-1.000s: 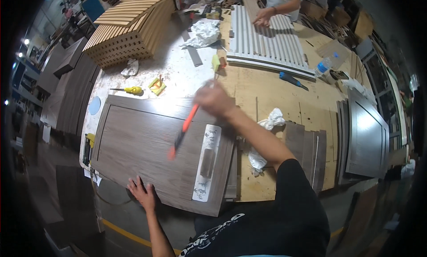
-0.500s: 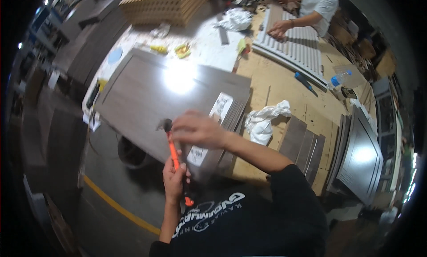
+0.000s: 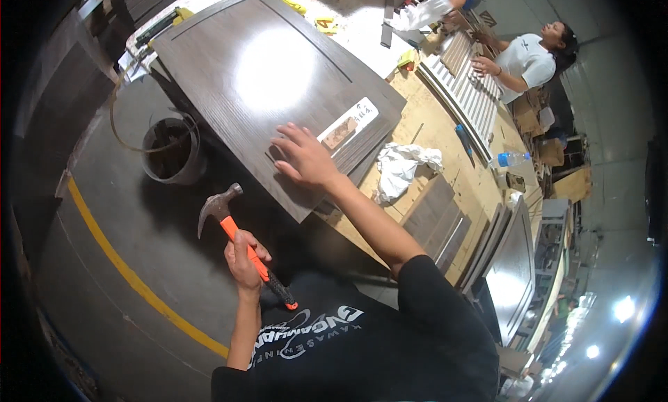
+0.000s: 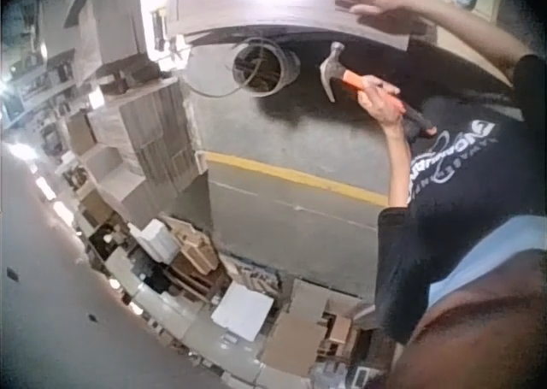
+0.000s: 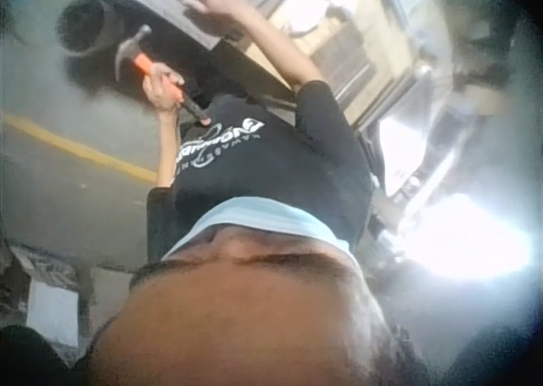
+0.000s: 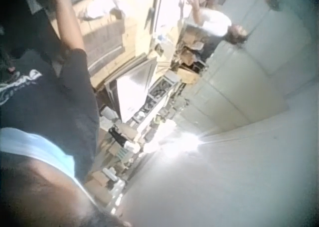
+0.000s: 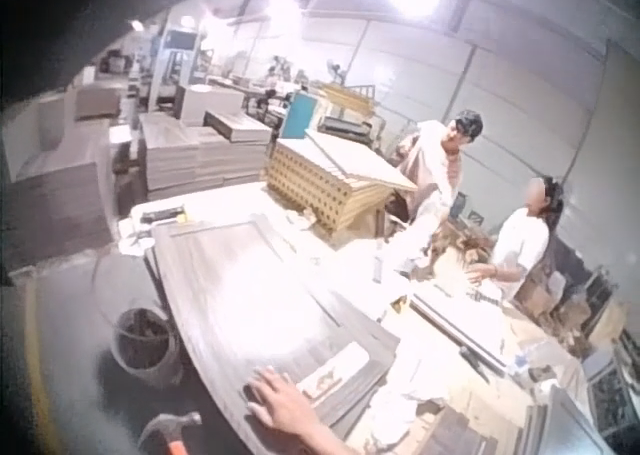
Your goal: The person assembles a cabinet door by first wiping a wood panel and then using a pneumatic nail gun to attach a small wooden block to its surface. They then position the panel onto a larger wooden frame, turn the assembly over, and use a hammer to drive a fastener into the joint.
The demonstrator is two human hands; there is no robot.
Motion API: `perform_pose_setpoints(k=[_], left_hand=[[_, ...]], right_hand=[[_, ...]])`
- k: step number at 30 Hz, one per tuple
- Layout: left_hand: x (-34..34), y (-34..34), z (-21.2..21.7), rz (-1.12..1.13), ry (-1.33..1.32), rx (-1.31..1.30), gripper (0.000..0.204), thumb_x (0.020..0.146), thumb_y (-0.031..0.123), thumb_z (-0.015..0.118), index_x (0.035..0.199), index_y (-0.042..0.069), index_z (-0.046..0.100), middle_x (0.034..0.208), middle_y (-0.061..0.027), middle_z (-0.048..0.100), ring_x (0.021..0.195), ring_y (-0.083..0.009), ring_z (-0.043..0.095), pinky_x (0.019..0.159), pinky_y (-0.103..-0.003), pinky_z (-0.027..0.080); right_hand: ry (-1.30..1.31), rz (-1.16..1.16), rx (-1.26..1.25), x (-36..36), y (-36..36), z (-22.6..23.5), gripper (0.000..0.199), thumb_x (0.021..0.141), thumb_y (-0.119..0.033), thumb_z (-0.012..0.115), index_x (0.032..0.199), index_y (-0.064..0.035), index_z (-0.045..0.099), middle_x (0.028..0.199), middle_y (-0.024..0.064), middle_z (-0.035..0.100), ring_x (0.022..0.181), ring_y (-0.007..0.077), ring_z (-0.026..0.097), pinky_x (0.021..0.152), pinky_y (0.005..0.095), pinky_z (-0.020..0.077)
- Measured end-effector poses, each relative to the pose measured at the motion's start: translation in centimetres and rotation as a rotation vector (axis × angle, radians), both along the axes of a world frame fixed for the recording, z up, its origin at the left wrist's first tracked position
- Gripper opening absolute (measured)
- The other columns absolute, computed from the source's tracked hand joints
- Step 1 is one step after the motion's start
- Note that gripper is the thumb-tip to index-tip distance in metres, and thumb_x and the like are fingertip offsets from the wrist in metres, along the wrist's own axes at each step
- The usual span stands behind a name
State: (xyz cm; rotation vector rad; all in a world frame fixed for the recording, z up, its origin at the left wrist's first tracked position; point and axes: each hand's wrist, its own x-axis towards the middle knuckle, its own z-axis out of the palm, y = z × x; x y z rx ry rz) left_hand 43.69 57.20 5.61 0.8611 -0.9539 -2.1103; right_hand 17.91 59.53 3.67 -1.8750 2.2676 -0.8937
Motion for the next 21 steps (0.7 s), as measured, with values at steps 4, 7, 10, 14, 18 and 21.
perform_pose_setpoints(k=[4, 7, 10, 14, 18, 21], left_hand=[[0.6, 1.8, -0.2, 0.003, -0.182, 0.005, 0.043, 0.103, 0.041, 0.042, 0.078, 0.008, 0.052, 0.058, -0.0017, 0.049, 0.046, -0.0098, 0.047, 0.046, -0.023, 0.043], [-0.8, 2.1, -0.2, -0.027, -0.195, 0.028, 0.041, 0.102, 0.041, 0.042, 0.079, 0.009, 0.053, 0.058, -0.0009, 0.050, 0.046, -0.0093, 0.047, 0.044, -0.022, 0.041], [-3.4, 1.9, -0.5, -0.018, -0.124, 0.100, 0.033, 0.101, 0.034, 0.043, 0.083, 0.008, 0.054, 0.058, -0.0025, 0.050, 0.043, -0.0106, 0.045, 0.041, -0.023, 0.040], [-6.5, 1.6, -1.3, 0.015, -0.095, 0.199, 0.024, 0.096, 0.028, 0.048, 0.086, 0.008, 0.053, 0.058, -0.0040, 0.051, 0.042, -0.0131, 0.047, 0.042, -0.025, 0.042], [-8.7, 1.8, -1.8, 0.130, -0.048, 0.232, 0.020, 0.092, 0.024, 0.052, 0.081, 0.007, 0.052, 0.057, -0.0047, 0.052, 0.042, -0.0130, 0.047, 0.042, -0.024, 0.040], [-9.7, 2.3, -1.8, 0.133, -0.115, 0.219, 0.021, 0.092, 0.025, 0.052, 0.082, 0.007, 0.052, 0.057, -0.0050, 0.052, 0.042, -0.0128, 0.047, 0.042, -0.025, 0.040]], right_hand=[[-0.021, 0.025, 0.011, 0.4, -1.0, -1.1, 0.037, 0.087, -0.025, 0.063, 0.122, -0.0123, 0.058, 0.133, 0.0119, 0.053, 0.135, 0.0361, 0.041, 0.112, 0.0537, 0.0282], [-0.013, 0.037, 0.056, 0.1, -1.0, -1.2, 0.038, 0.088, -0.028, 0.062, 0.124, -0.0149, 0.059, 0.135, 0.0104, 0.053, 0.134, 0.0362, 0.041, 0.110, 0.0549, 0.0306], [0.012, 0.138, 0.079, -1.0, -0.7, -0.9, 0.041, 0.091, -0.024, 0.056, 0.132, -0.0167, 0.055, 0.140, 0.0102, 0.050, 0.136, 0.0359, 0.040, 0.111, 0.0544, 0.0300], [0.026, 0.154, 0.057, -1.3, -0.4, -1.0, 0.042, 0.091, -0.022, 0.055, 0.133, -0.0161, 0.054, 0.141, 0.0108, 0.049, 0.136, 0.0355, 0.039, 0.112, 0.0535, 0.0290], [0.023, 0.138, 0.020, -1.1, -0.3, -1.3, 0.042, 0.090, -0.018, 0.056, 0.132, -0.0148, 0.054, 0.136, 0.0121, 0.052, 0.134, 0.0337, 0.042, 0.112, 0.0524, 0.0293], [-0.007, 0.134, -0.012, -1.2, -0.4, -1.2, 0.042, 0.089, -0.017, 0.057, 0.130, -0.0121, 0.054, 0.133, 0.0120, 0.053, 0.132, 0.0328, 0.043, 0.111, 0.0524, 0.0302]])
